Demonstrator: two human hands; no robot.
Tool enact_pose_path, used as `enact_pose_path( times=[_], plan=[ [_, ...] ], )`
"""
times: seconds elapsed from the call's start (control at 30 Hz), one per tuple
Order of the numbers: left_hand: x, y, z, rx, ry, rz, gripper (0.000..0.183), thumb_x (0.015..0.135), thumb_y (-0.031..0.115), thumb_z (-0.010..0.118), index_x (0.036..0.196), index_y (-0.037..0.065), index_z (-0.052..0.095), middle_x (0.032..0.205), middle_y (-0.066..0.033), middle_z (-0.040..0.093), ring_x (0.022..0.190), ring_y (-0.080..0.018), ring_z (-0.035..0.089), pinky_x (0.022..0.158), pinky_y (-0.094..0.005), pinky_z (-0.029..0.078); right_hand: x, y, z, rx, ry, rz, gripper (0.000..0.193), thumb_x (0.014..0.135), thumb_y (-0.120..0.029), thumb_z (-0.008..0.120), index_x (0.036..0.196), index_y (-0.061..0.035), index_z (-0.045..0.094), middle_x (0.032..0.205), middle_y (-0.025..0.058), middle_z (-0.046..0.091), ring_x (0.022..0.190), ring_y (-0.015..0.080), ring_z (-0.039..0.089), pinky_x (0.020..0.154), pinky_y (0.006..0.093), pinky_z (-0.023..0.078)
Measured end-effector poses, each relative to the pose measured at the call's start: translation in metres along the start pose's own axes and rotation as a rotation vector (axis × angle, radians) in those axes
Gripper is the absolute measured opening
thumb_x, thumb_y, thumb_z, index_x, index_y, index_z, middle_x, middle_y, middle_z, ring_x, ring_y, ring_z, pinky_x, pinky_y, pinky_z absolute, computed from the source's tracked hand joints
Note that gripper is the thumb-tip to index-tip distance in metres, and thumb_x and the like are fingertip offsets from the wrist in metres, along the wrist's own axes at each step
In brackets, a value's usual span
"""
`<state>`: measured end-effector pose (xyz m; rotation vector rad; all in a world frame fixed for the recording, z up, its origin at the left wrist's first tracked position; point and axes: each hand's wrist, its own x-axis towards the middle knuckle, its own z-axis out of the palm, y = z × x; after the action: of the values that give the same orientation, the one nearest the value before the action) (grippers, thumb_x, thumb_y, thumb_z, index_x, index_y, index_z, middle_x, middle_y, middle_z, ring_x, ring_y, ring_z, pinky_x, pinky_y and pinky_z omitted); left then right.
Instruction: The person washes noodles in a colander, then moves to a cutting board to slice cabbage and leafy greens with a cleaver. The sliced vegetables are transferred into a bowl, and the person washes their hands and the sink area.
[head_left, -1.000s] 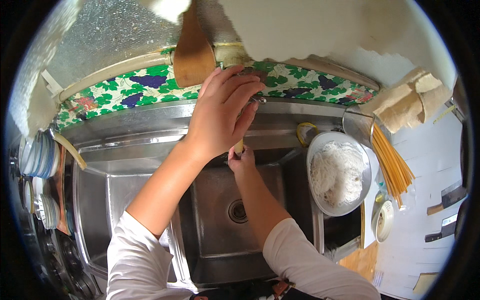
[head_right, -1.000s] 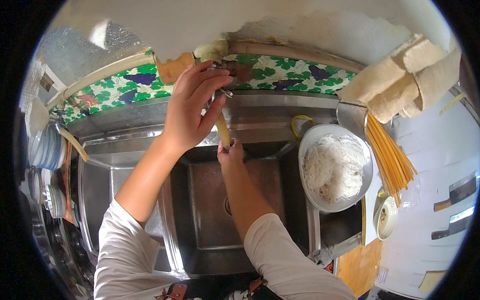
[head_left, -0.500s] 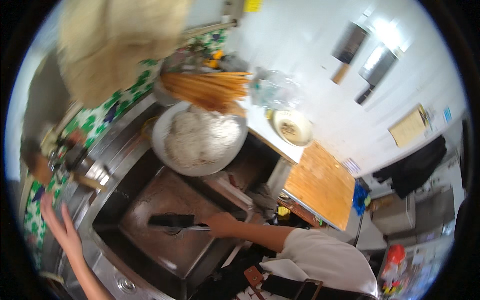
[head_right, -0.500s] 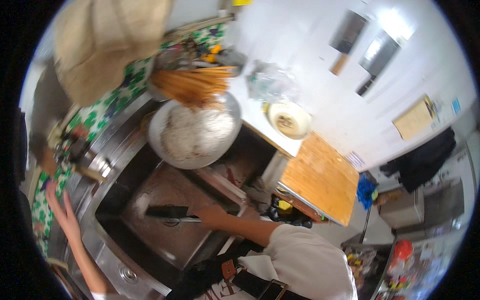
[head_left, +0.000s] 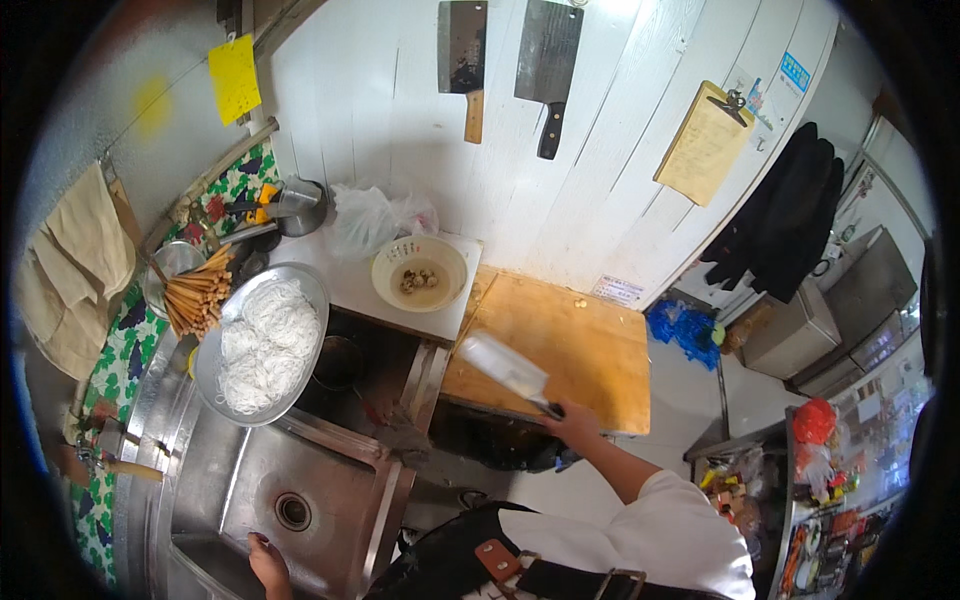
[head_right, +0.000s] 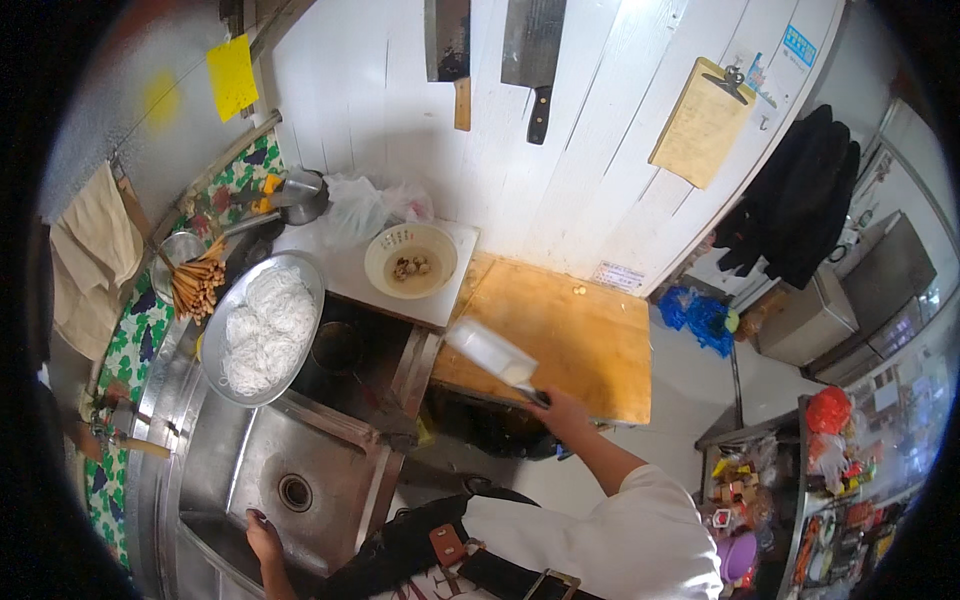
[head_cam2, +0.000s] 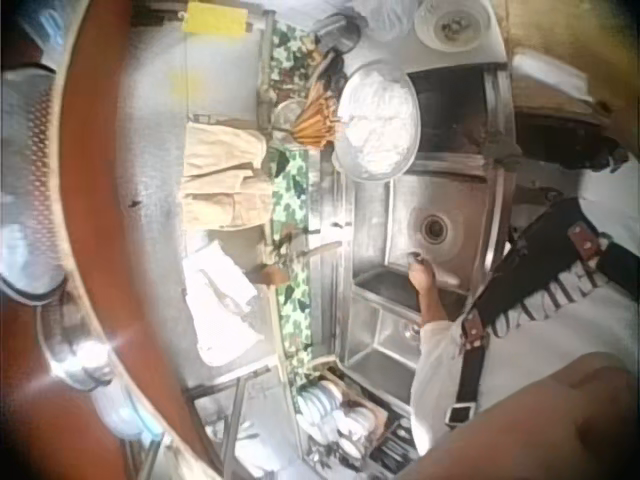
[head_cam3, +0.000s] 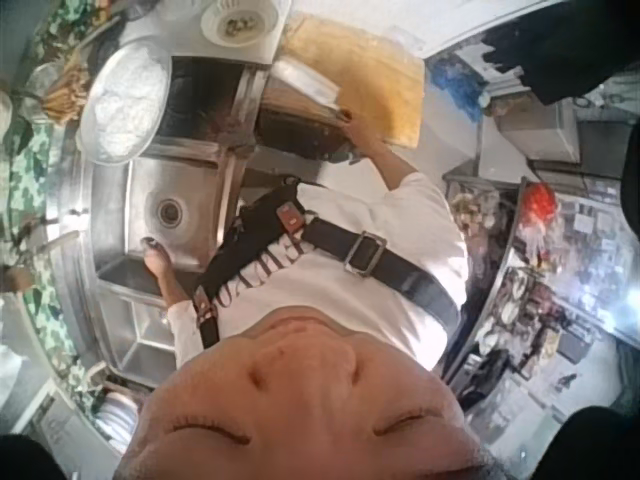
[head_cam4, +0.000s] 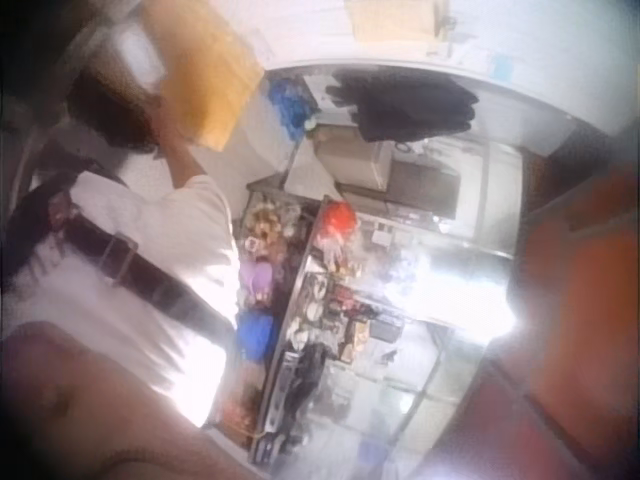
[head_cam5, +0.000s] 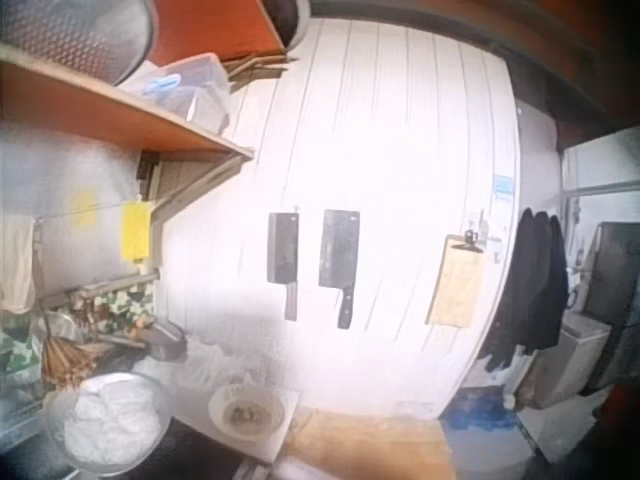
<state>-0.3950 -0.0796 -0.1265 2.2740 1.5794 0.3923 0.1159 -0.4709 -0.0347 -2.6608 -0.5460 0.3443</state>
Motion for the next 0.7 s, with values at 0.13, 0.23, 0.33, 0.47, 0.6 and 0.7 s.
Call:
enact_pose_path(
  times=[0.13, 0.23, 0.33, 0.47, 0.6, 0.7],
  plan=[
    [-0.017, 0.044, -0.001, 0.169, -0.032, -0.095, 0.027, 0.070, -0.001, 0.059, 0.096, 0.005, 0.055, 0.078, -0.0194, 0.059, 0.073, -0.0394, 0.060, 0.065, -0.0456, 0.046, 0.040, 0.098, -0.007, -0.002, 0.166, 0.159, 0.044, 0.081, -0.047, 0.065, 0.100, -0.0070, 0.060, 0.089, 0.0178, 0.066, 0.084, 0.0365, 0.063, 0.071, 0.0454, 0.048],
    [-0.040, 0.076, 0.010, 0.560, 0.210, 0.077, 0.033, 0.070, -0.002, 0.059, 0.102, 0.007, 0.058, 0.102, -0.0214, 0.058, 0.085, -0.0391, 0.060, 0.071, -0.0446, 0.048, 0.060, 0.154, -0.008, -0.026, 0.181, 0.281, 0.042, 0.082, -0.044, 0.064, 0.100, -0.0061, 0.060, 0.094, 0.0185, 0.065, 0.088, 0.0369, 0.062, 0.073, 0.0458, 0.048],
    [-0.053, 0.087, 0.013, 0.573, 0.309, 0.350, 0.040, 0.070, -0.002, 0.058, 0.109, 0.008, 0.058, 0.121, -0.0216, 0.051, 0.094, -0.0382, 0.058, 0.077, -0.0430, 0.049, 0.081, 0.195, -0.005, -0.133, 0.199, 0.208, 0.040, 0.084, -0.041, 0.062, 0.099, -0.0046, 0.060, 0.100, 0.0184, 0.062, 0.093, 0.0379, 0.058, 0.077, 0.0456, 0.046],
    [-0.067, 0.100, -0.003, 0.310, 0.045, 0.105, 0.042, 0.070, -0.003, 0.058, 0.111, 0.007, 0.060, 0.107, -0.0191, 0.058, 0.088, -0.0353, 0.061, 0.075, -0.0406, 0.051, 0.109, 0.214, -0.002, -0.271, 0.283, -0.061, 0.033, 0.082, -0.034, 0.064, 0.100, -0.0060, 0.059, 0.099, 0.0134, 0.056, 0.101, 0.0328, 0.052, 0.083, 0.0432, 0.044],
    [-0.072, 0.145, -0.052, 0.006, -0.064, -0.100, 0.041, 0.069, 0.001, 0.066, 0.110, 0.004, 0.065, 0.073, -0.0125, 0.064, 0.070, -0.0260, 0.065, 0.067, -0.0348, 0.052, 0.136, 0.200, -0.013, -0.177, 0.344, -0.206, 0.026, 0.082, -0.026, 0.064, 0.098, -0.0061, 0.061, 0.096, 0.0129, 0.056, 0.099, 0.0320, 0.052, 0.081, 0.0439, 0.043],
    [-0.071, 0.179, -0.089, -0.553, -0.325, -0.305, 0.044, 0.079, 0.015, 0.068, 0.121, 0.005, 0.060, 0.090, -0.0090, 0.066, 0.083, -0.0171, 0.064, 0.073, -0.0302, 0.050, 0.154, 0.169, -0.016, -0.030, 0.331, -0.361, 0.019, 0.082, -0.020, 0.063, 0.095, -0.0063, 0.062, 0.096, 0.0124, 0.056, 0.098, 0.0332, 0.052, 0.080, 0.0444, 0.043]
  ],
)
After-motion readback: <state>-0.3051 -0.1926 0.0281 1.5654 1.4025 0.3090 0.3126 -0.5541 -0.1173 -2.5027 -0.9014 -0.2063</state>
